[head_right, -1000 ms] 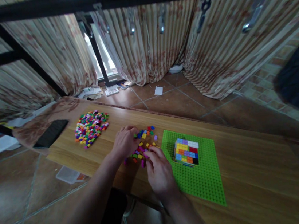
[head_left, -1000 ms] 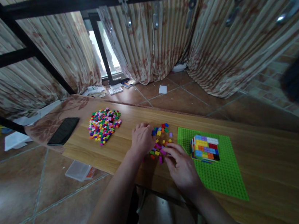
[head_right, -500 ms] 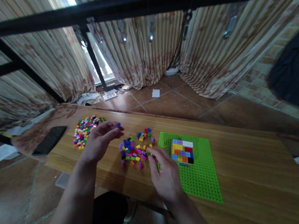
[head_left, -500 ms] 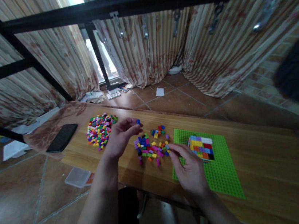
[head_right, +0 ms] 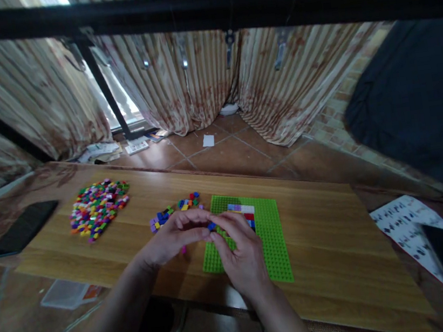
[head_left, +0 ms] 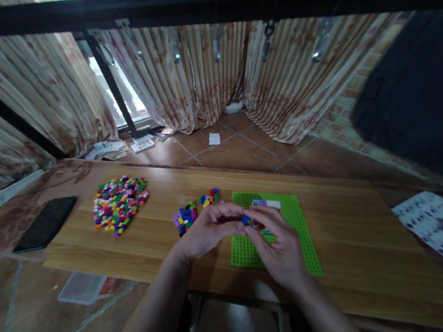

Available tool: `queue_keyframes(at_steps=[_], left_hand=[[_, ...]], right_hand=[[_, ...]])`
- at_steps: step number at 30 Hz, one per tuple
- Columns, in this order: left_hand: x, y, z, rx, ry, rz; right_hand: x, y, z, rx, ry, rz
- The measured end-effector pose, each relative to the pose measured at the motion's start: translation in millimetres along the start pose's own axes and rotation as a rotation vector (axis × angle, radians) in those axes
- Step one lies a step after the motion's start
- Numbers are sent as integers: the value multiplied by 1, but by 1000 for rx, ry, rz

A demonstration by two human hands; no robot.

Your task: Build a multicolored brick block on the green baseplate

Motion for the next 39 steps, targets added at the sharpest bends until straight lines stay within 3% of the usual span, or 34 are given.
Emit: queue_keyframes(at_steps=[5,15,22,27,32,36,39], left_hand=[[7,-9,-10,10,-37,38],[10,-25,-21,5,-117,-31],[10,-24,-31,217,-238,73],[19,-24,-33,267,-265,166],[18,-26,-26,154,-295,146],[15,-29,-19,70,-269,116],[12,-32,-8,-97,-238,76]], right_hand=[[-8,1,15,-23,24,-12],[-17,3,31,65,-54,-76],[-20,9,35,224,-132,-116],[-24,13,42,299,-104,-166],[-38,10,49,170,-13,-231],[-49,6,46,161,88,-250],[-59,3,54,61,226,-308]])
Point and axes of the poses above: each hand's wrist, its own y-axis away from the middle knuckle, its own z-axis out of the back of the hand, x = y × z, the point moved 5 cm from there along -y, towards the middle knuckle, and after that the axes turned 3 degrees about z, right-handed, at the moved point
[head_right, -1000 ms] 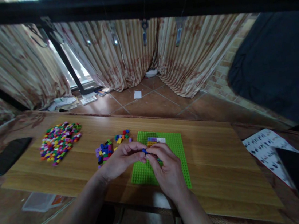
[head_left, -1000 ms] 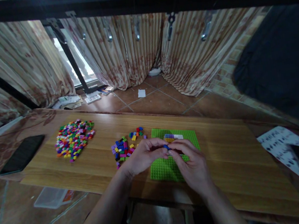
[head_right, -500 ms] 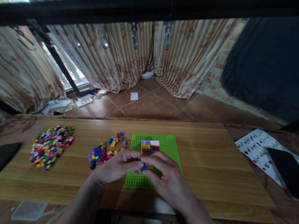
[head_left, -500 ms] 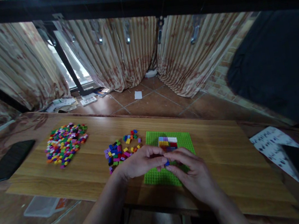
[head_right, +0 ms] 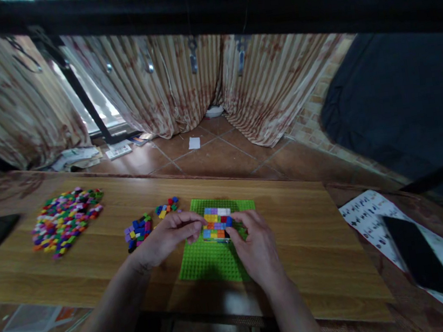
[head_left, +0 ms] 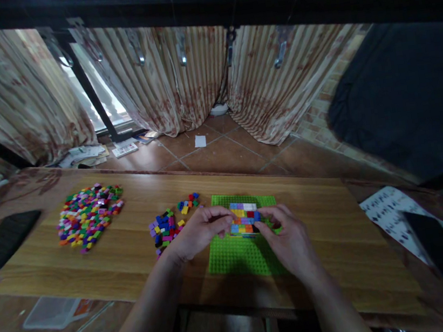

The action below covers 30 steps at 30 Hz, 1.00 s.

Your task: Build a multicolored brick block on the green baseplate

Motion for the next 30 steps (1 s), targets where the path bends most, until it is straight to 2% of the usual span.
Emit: queue_keyframes(at_steps=[4,6,11,17,26,30], left_hand=[[1,-3,13,-328,8,-53],[4,-4,13,-401,-28,-73],[10,-10,2,-370,-83,-88],[12,-11,-2,-354,-110,-65],[15,-13,-2,-364,-109,-56],[13,-12,-2,-360,-114,-53]], right_hand=[[-7,-5,1,-31,24,-11],[-4,-7,-3,-7,-3,18],[4,-10,-13,31,-11,41],[4,-10,-15,45,-25,29],[0,-7,-13,5,-71,24],[2,-5,-12,-50,29,-13]])
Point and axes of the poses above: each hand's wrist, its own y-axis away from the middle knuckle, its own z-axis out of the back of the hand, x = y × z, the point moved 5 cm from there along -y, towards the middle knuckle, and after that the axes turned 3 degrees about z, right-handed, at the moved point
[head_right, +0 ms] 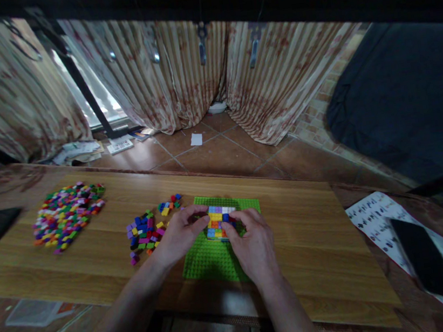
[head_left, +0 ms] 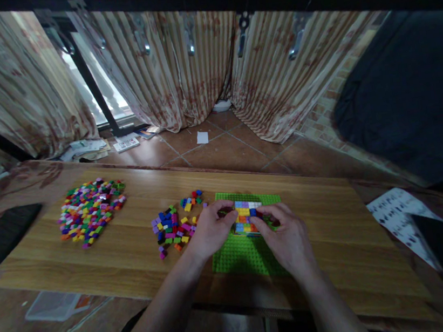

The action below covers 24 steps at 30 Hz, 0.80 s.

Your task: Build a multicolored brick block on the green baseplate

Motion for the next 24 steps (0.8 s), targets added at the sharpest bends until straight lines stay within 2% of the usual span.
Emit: queue_keyframes(at_steps=[3,6,12,16,21,24], left_hand=[[1,0,0,-2,-10,7],[2,0,1,-10,-16,-10],[3,0,1,-8,-20,-19],[-1,2,0,-9,-72,2],[-6,4,3,-100,-211,-46],[-6,3,2,-149,-270,-129]], right_hand=[[5,2,-2,-26,120,1],[8,4,-4,-49,140,-6],[2,6,-2,-107,5,-66],[-6,2,1,-96,-40,-59],[-8,-1,-2,-88,-165,-26],[-8,-2,-3,-107,-202,-38]])
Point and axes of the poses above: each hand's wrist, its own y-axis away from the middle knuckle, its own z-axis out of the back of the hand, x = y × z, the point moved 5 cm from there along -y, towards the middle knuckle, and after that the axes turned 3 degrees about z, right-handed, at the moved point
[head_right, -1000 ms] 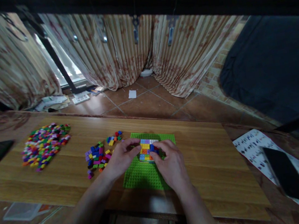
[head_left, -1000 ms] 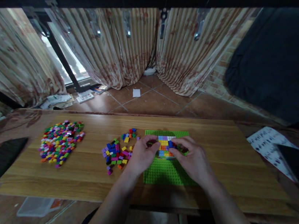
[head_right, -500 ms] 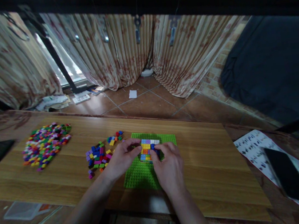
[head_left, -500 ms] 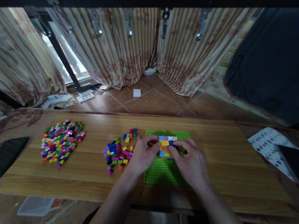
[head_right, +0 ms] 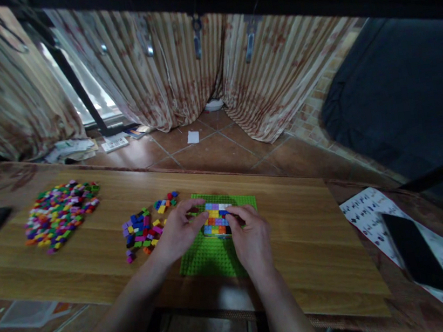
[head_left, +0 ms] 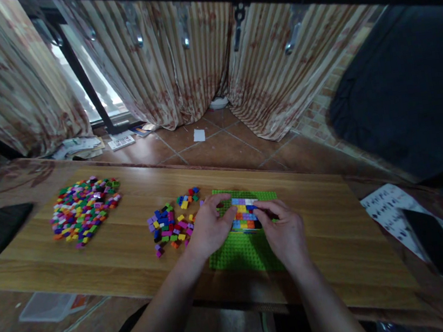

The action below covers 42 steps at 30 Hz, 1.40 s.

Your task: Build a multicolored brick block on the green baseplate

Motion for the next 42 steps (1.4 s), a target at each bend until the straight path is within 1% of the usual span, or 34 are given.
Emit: queue_keyframes(at_steps=[3,5,8,13,16,21,25,28,35,42], left_hand=[[-2,-2,-5,7,-9,-82],[-3,-4,-9,23,-3,-94],[-6,-7,-15,26,2,-68],[-10,-9,-28,62,43,-9],[-7,-9,-35,76,83,15],[2,-12,-43,98,195,70],[5,-14,-46,84,314,86],[6,-14,-47,52,352,110],[6,-14,-49,2,369,149],[-1,-12,-46,-16,372,140]], right_hand=[[-1,-2,0,-29,-12,-42],[-2,-3,-1,-49,-20,-75],[-6,-3,-2,-58,-42,-109],[-19,-4,1,-83,-153,-195],[-26,-5,2,-108,-222,-273],[-28,-6,-8,-85,-344,-378],[-28,-6,-13,-96,-400,-439],[-31,-5,-16,-115,-460,-486],[-33,-5,-19,-131,-512,-468],[-37,-4,-23,-145,-551,-474]])
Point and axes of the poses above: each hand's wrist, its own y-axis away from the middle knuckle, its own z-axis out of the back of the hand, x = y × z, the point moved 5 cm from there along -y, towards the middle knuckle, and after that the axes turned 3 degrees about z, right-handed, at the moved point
